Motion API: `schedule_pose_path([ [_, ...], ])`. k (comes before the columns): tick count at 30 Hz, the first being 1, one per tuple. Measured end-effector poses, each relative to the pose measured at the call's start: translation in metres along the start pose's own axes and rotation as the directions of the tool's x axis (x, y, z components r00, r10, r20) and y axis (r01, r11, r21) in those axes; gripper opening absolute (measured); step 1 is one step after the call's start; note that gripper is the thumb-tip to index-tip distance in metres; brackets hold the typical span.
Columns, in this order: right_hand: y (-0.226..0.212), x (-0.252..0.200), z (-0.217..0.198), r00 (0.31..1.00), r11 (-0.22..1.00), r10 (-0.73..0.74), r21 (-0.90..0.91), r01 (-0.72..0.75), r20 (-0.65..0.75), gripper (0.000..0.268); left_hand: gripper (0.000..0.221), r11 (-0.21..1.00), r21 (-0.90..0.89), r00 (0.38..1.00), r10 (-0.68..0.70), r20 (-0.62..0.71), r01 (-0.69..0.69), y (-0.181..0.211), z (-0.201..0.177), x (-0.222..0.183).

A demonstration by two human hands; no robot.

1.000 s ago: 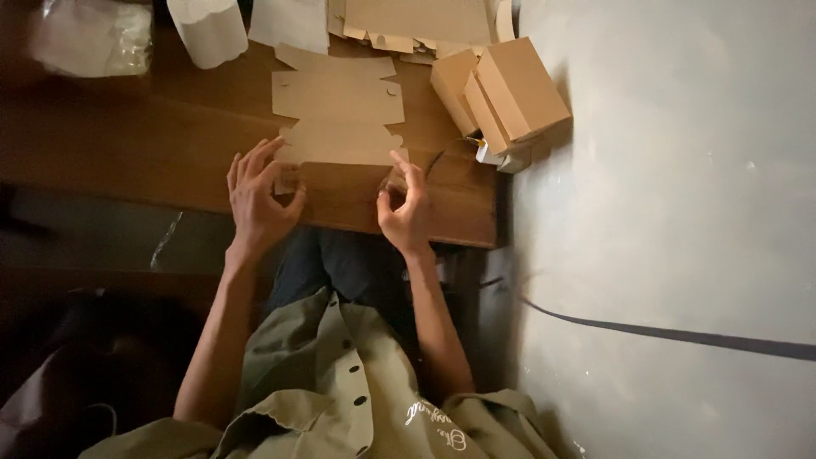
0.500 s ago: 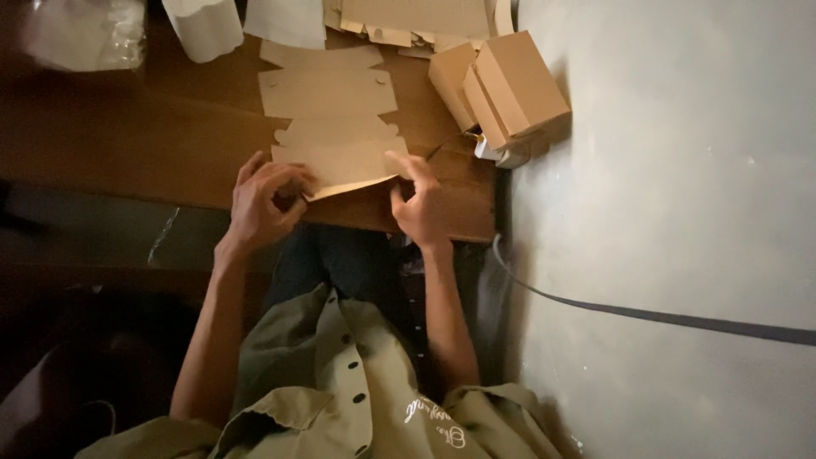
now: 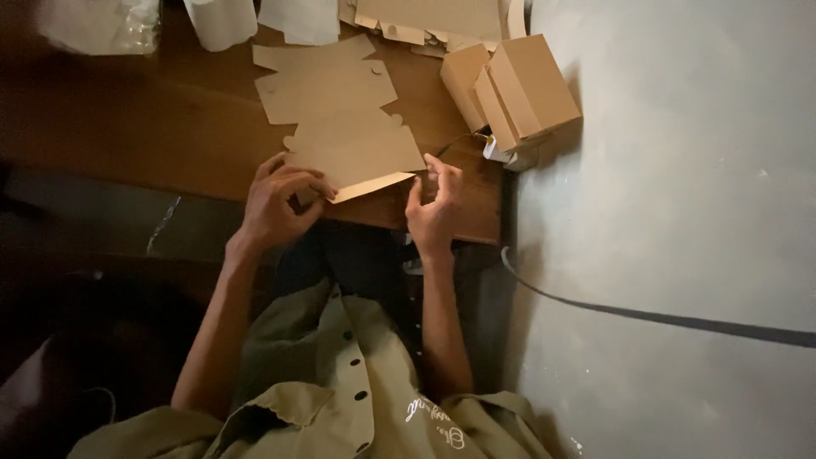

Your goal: The person assembles cardboard boxes by hand on a wooden counter, folding the flat cardboard into shape and then folding a paper liner to place inside.

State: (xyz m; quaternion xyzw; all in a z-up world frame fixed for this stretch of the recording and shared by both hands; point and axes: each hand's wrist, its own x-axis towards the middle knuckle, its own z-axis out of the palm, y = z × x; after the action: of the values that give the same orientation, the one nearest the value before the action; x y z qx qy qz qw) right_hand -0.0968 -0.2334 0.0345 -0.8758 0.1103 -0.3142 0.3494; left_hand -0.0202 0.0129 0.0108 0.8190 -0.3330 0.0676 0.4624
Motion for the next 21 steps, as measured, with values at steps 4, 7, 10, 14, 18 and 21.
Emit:
schedule_pose_path([
  [4, 0.016, 0.007, -0.001, 0.998, 0.987, 0.067, -0.149, -0.064, 0.015, 0.022, 0.020, 1.000, -0.007, 1.000, -0.003, -0.013, 0.003, 0.008, 0.003, -0.010],
  [7, 0.019, 0.010, -0.001, 0.995, 0.993, 0.099, -0.070, -0.097, 0.027, 0.021, 0.018, 1.000, -0.018, 1.000, 0.003, -0.027, -0.003, 0.015, 0.010, -0.020],
  [10, 0.011, 0.010, -0.001, 0.993, 0.991, 0.120, 0.067, -0.119, -0.004, 0.023, 0.017, 0.999, -0.037, 0.999, 0.012, -0.041, -0.013, 0.023, 0.022, -0.032],
  [14, 0.011, 0.015, 0.002, 0.989, 0.966, 0.149, 0.213, -0.144, -0.010, 0.026, 0.014, 1.000, 0.006, 0.998, 0.016, -0.062, -0.016, 0.041, 0.031, -0.038],
  [18, 0.021, 0.026, 0.005, 0.990, 0.978, 0.141, 0.154, -0.142, 0.013, 0.028, 0.017, 1.000, 0.007, 0.995, 0.019, -0.096, -0.019, 0.059, 0.032, -0.037],
  [21, 0.011, 0.032, 0.000, 0.987, 0.978, 0.159, 0.134, -0.162, 0.032, 0.028, 0.012, 0.999, 0.027, 0.993, 0.032, -0.112, -0.029, 0.060, 0.035, -0.036],
])
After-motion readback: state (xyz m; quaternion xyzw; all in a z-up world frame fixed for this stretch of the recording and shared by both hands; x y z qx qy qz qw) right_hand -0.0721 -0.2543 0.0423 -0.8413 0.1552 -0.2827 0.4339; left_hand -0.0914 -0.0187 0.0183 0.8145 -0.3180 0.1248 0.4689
